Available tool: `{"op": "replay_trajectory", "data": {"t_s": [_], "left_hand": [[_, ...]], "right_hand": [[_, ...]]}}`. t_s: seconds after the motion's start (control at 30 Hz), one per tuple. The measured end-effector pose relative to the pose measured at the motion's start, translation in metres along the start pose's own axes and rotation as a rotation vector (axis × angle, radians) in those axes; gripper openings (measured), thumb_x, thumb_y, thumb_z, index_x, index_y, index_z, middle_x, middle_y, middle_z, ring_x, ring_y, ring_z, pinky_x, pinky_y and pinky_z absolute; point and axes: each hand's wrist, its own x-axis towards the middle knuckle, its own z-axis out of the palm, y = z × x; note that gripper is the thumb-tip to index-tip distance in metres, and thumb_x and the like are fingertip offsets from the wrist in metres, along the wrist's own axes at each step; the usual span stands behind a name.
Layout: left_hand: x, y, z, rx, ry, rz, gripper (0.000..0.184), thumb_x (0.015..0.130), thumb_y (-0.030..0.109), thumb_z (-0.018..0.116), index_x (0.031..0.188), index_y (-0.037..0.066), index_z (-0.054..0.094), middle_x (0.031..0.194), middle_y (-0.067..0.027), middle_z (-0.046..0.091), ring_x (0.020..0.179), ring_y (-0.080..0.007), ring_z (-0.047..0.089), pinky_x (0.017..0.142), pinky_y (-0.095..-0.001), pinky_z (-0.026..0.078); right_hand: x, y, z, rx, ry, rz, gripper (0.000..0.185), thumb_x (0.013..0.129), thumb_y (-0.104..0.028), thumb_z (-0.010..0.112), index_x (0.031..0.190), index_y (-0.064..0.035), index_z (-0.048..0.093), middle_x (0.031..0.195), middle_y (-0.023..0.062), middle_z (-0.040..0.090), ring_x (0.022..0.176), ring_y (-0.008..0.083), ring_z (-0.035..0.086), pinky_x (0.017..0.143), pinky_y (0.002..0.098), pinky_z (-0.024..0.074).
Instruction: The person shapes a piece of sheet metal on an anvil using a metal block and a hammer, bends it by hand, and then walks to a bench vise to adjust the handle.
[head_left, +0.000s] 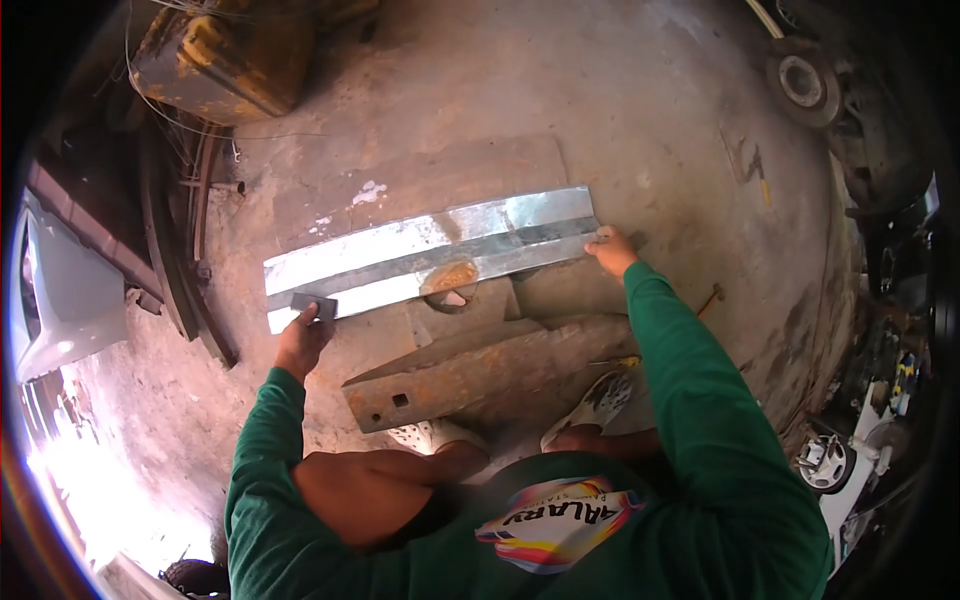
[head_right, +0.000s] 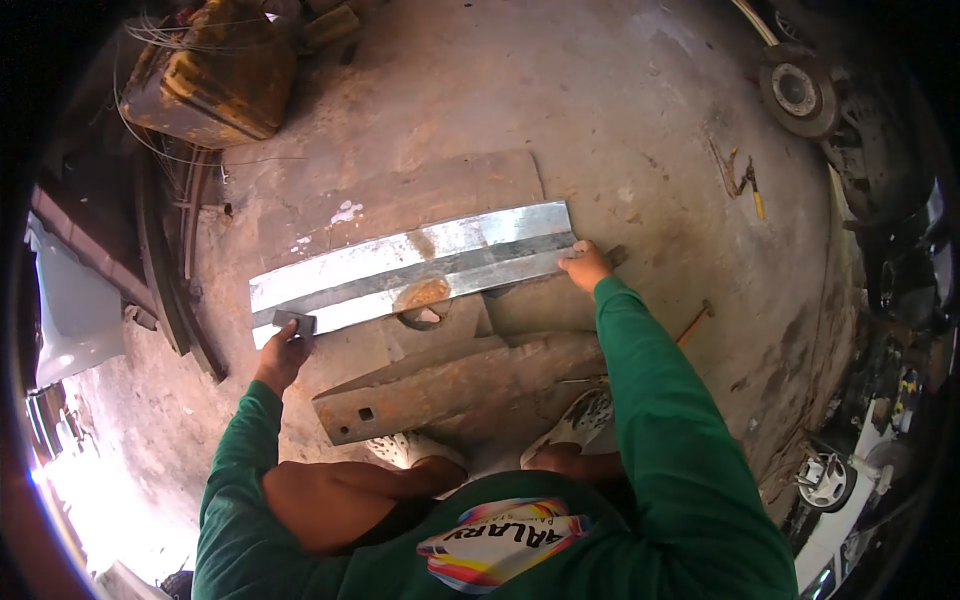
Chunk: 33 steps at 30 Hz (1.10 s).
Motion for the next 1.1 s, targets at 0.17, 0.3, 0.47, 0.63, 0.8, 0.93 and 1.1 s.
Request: {"op": "replay_trajectory", "data": {"t_s": [0.17, 0.3, 0.47, 0.63, 0.8, 0.93, 1.1], "left_hand": [[-0.004, -0.011, 0.018, 0.017, -0.078, 0.041, 0.030, 0.108, 0.022, 0.068, 0.134, 0.008, 0.063, 0.116, -0.0098, 0.072, 0.101, -0.0234, 0.071, 0.095, -0.0411, 0.062], [-0.003, -0.012, 0.031, 0.015, -0.008, 0.060, 0.030, 0.109, 0.023, 0.066, 0.134, 0.007, 0.062, 0.115, -0.0096, 0.072, 0.100, -0.0229, 0.070, 0.095, -0.0405, 0.061], [0.007, -0.011, 0.022, 0.077, -0.038, 0.024, 0.032, 0.110, 0.025, 0.065, 0.136, 0.006, 0.061, 0.117, -0.0093, 0.071, 0.103, -0.0240, 0.070, 0.098, -0.0399, 0.060], [-0.002, -0.010, 0.030, 0.082, -0.033, 0.020, 0.033, 0.111, 0.024, 0.064, 0.139, 0.008, 0.059, 0.120, -0.0085, 0.070, 0.110, -0.0247, 0.069, 0.104, -0.0420, 0.057], [-0.007, -0.007, 0.037, 0.076, -0.019, 0.033, 0.032, 0.110, 0.023, 0.064, 0.139, 0.009, 0.059, 0.123, -0.0084, 0.070, 0.112, -0.0242, 0.068, 0.106, -0.0425, 0.056], [0.000, -0.007, 0.032, 0.069, -0.033, 0.047, 0.031, 0.110, 0.023, 0.065, 0.137, 0.009, 0.060, 0.124, -0.0082, 0.070, 0.113, -0.0240, 0.068, 0.107, -0.0436, 0.055], [-0.028, 0.016, 0.058, 0.155, 0.136, 0.084, 0.025, 0.107, 0.025, 0.069, 0.126, 0.009, 0.065, 0.112, -0.0059, 0.071, 0.097, -0.0210, 0.069, 0.090, -0.0347, 0.059]], "right_hand": [[0.011, 0.016, -0.014, -0.169, 0.008, -0.040, 0.071, 0.088, -0.030, 0.088, 0.147, -0.0021, 0.061, 0.137, 0.0236, 0.071, 0.125, 0.0369, 0.069, 0.107, 0.0449, 0.0547], [0.010, 0.017, -0.010, -0.249, 0.045, -0.103, 0.072, 0.089, -0.030, 0.087, 0.150, -0.0042, 0.058, 0.137, 0.0245, 0.070, 0.127, 0.0381, 0.068, 0.108, 0.0454, 0.0544], [0.005, 0.011, -0.018, -0.279, -0.011, -0.058, 0.071, 0.090, -0.029, 0.086, 0.150, -0.0053, 0.056, 0.140, 0.0259, 0.069, 0.131, 0.0409, 0.066, 0.110, 0.0472, 0.0530], [0.004, 0.011, -0.017, -0.343, 0.010, -0.087, 0.068, 0.091, -0.029, 0.085, 0.148, -0.0059, 0.055, 0.140, 0.0262, 0.069, 0.131, 0.0422, 0.065, 0.110, 0.0477, 0.0531], [-0.002, 0.006, -0.019, -0.330, 0.024, -0.070, 0.070, 0.091, -0.028, 0.086, 0.148, -0.0062, 0.054, 0.139, 0.0259, 0.070, 0.130, 0.0438, 0.066, 0.109, 0.0475, 0.0531], [0.005, 0.019, -0.016, -0.307, 0.052, -0.114, 0.072, 0.090, -0.027, 0.086, 0.151, -0.0050, 0.052, 0.138, 0.0264, 0.070, 0.129, 0.0434, 0.067, 0.109, 0.0471, 0.0533], [0.008, 0.028, -0.017, -0.125, 0.052, -0.050, 0.077, 0.090, -0.028, 0.086, 0.153, -0.0020, 0.051, 0.134, 0.0269, 0.072, 0.126, 0.0392, 0.069, 0.108, 0.0453, 0.0538]]}}
